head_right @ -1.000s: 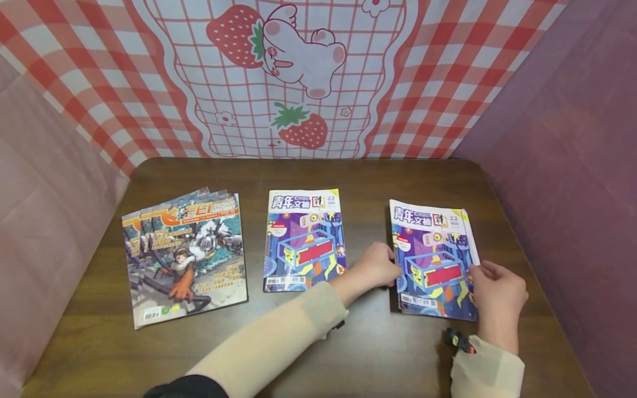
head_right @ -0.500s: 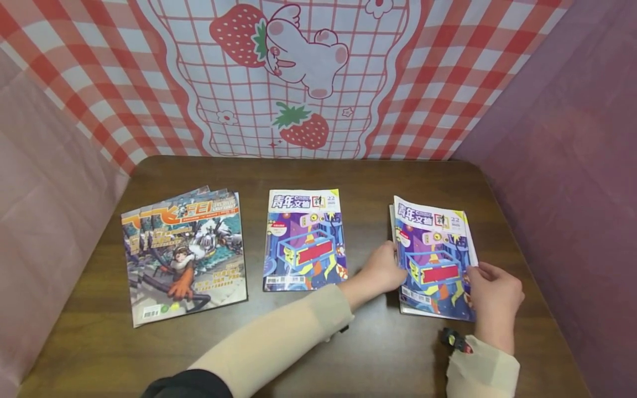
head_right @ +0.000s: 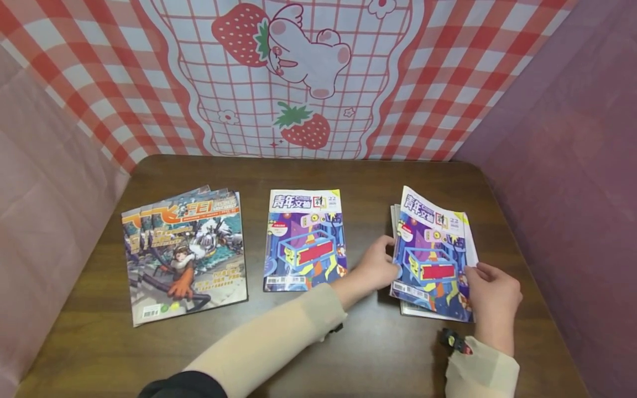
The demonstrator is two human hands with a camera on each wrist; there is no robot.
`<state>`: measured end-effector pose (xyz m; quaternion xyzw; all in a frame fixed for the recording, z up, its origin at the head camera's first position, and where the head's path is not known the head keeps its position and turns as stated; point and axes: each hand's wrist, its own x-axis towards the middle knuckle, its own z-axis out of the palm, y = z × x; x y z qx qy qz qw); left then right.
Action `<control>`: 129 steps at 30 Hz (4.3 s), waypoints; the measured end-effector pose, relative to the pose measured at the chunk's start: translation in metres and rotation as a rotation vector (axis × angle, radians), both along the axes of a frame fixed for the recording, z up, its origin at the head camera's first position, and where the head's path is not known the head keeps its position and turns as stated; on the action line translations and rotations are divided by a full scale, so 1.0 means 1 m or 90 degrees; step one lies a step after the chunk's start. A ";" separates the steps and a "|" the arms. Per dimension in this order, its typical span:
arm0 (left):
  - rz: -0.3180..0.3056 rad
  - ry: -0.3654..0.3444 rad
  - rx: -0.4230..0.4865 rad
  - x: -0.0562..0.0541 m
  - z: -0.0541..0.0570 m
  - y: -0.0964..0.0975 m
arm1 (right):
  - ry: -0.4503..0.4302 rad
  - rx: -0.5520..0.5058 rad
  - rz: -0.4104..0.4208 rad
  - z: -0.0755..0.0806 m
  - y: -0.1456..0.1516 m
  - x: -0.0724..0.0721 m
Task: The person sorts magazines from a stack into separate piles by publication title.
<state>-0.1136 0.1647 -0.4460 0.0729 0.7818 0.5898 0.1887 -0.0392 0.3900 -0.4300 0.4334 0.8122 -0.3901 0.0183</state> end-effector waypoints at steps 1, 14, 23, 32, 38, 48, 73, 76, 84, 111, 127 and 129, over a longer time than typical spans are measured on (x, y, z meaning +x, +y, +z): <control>0.003 -0.010 0.023 0.000 -0.001 -0.001 | -0.001 0.000 0.001 0.000 0.000 0.000; 0.026 -0.092 0.154 0.000 0.004 -0.010 | 0.016 0.010 0.031 -0.001 -0.001 -0.002; 0.045 -0.120 0.220 -0.001 0.012 -0.026 | 0.010 -0.074 0.043 0.001 -0.004 -0.002; 0.038 -0.122 0.242 -0.004 0.019 -0.043 | 0.018 -0.127 0.097 0.005 -0.011 -0.008; 0.040 -0.116 0.247 -0.005 0.021 -0.057 | 0.084 -0.177 0.070 0.008 -0.023 -0.011; 0.015 -0.112 0.234 -0.010 0.023 -0.092 | 0.099 -0.140 0.077 0.013 -0.053 -0.020; 0.085 -0.061 0.159 -0.013 0.017 -0.175 | 0.211 -0.066 0.157 0.008 -0.133 -0.048; 0.090 -0.065 0.161 -0.011 0.014 -0.183 | 0.213 -0.054 0.176 0.007 -0.142 -0.049; 0.099 -0.066 0.155 -0.009 0.013 -0.200 | 0.222 -0.060 0.195 0.006 -0.160 -0.051; 0.138 -0.067 0.047 -0.017 0.001 -0.234 | 0.216 -0.109 0.287 -0.011 -0.195 -0.073; 0.117 0.019 -0.120 -0.022 -0.006 -0.238 | 0.206 -0.086 0.316 -0.026 -0.198 -0.076; 0.113 0.040 -0.139 -0.022 -0.007 -0.238 | 0.207 -0.086 0.316 -0.028 -0.198 -0.075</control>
